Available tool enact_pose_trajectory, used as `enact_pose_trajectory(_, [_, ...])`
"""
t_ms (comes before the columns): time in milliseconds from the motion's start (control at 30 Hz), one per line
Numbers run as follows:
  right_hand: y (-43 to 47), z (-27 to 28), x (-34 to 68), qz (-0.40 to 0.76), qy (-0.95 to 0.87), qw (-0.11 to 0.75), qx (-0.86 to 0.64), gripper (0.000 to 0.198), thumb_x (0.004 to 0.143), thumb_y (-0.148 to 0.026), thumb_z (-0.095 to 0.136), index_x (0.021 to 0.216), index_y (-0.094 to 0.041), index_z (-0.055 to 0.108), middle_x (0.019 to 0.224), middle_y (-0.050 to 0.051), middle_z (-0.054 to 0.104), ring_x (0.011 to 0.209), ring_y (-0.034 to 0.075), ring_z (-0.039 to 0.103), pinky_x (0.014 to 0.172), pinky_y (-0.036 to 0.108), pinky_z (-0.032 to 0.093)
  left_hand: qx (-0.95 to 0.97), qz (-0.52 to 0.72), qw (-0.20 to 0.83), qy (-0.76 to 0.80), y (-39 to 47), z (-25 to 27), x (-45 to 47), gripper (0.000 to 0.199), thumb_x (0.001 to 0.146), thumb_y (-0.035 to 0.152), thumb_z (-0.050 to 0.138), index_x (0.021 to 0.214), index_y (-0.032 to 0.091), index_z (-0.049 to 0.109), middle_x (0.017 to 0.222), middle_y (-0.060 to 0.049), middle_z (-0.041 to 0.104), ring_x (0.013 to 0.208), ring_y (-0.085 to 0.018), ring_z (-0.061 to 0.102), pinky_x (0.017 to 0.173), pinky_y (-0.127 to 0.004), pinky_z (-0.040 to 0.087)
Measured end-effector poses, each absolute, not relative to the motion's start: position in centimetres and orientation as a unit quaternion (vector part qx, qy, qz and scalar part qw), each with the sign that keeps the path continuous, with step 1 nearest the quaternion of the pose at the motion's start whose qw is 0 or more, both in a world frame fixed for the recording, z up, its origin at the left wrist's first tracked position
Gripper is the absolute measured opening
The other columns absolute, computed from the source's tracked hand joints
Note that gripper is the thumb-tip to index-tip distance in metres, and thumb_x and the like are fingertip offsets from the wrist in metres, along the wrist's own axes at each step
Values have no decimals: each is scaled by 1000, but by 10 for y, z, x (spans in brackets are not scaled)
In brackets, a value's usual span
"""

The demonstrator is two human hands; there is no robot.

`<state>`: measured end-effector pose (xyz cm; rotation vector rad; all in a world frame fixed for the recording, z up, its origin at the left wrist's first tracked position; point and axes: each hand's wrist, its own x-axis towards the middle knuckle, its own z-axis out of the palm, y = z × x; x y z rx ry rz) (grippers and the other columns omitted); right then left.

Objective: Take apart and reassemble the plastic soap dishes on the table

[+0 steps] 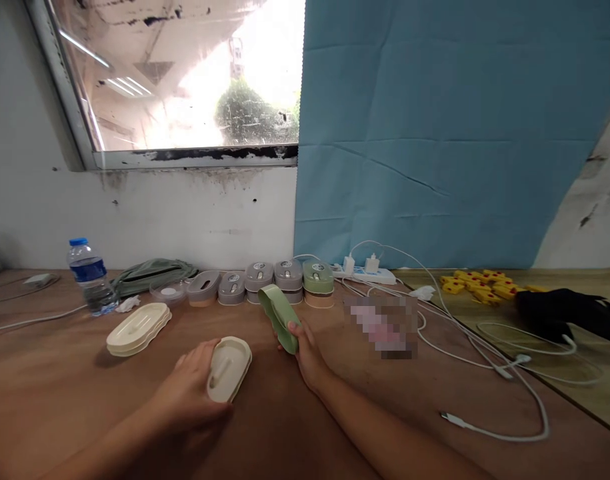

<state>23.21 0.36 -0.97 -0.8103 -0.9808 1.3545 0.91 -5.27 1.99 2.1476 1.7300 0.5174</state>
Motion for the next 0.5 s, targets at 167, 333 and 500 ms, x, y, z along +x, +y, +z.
enact_pose_trajectory(167, [4,-9,232,589,-425,597,-341,30,73,-44,52,91,-20,59,87,5,66,85,24,59,60,31,48,780,205,137,575,-40,19,0,78,55,35,59,127,18,32,121,-10,42,110,-26,43,94,-33,33])
enact_pose_trajectory(333, [4,-10,232,584,-425,597,-348,29,72,-43,54,90,-21,59,86,4,66,86,24,59,61,32,48,722,250,46,644,0,32,-52,69,62,42,51,123,17,31,121,-11,37,109,-26,44,94,-35,34])
enact_pose_trajectory(500, [5,-11,232,577,-437,592,-353,30,72,-44,54,89,-20,59,87,4,66,89,24,58,62,31,47,614,193,-19,766,22,47,-115,74,59,48,50,123,16,31,120,-13,31,110,-31,43,94,-39,33])
